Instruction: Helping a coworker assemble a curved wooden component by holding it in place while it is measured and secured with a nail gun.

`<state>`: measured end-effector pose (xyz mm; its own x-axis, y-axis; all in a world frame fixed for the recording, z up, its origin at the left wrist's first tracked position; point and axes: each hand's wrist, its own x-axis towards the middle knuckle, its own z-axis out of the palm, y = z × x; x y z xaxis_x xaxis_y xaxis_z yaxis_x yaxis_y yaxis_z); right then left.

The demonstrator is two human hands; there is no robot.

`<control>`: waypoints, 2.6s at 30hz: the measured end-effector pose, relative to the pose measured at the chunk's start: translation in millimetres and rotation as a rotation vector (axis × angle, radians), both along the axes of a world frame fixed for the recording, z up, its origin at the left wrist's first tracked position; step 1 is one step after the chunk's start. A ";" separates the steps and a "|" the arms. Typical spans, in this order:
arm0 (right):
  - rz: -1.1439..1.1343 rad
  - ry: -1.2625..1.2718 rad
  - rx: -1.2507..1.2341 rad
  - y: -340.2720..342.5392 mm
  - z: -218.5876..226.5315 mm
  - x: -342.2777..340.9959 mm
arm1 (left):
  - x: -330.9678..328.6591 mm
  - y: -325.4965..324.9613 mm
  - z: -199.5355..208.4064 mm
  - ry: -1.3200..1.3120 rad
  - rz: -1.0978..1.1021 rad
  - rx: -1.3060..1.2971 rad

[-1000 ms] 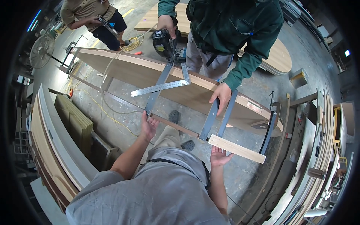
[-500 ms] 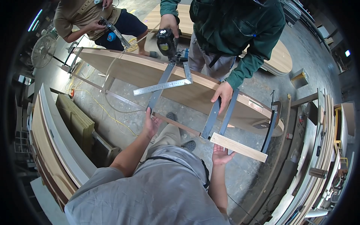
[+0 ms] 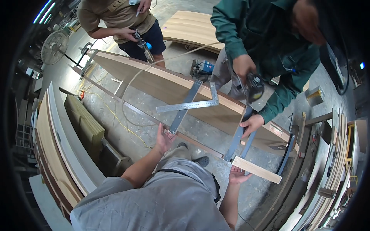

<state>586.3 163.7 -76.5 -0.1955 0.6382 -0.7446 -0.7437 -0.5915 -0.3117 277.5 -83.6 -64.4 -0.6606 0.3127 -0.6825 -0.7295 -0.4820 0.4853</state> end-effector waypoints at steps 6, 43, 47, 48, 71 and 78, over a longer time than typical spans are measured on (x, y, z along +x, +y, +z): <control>-0.018 -0.159 -0.011 -6.1 -5.4 -10.3 | -34.4 -26.5 -11.7 -0.024 -0.025 0.001; -0.002 -0.128 -0.014 -45.0 -18.9 -49.7 | -56.7 -35.7 -15.0 -0.128 -0.073 -0.007; -0.026 -0.168 -0.035 -36.2 -14.8 -58.0 | -58.6 -33.0 -15.6 -0.157 -0.036 0.019; -0.025 -0.170 -0.033 -35.3 -13.7 -61.2 | -59.6 -32.9 -16.2 -0.158 -0.036 0.021; -0.020 -0.085 -0.023 -30.4 -5.5 -61.6 | -54.1 -28.7 -2.3 -0.170 0.036 0.039; 0.009 -0.070 0.040 -34.3 0.3 -58.1 | -50.3 -28.4 -5.1 -0.153 0.020 0.043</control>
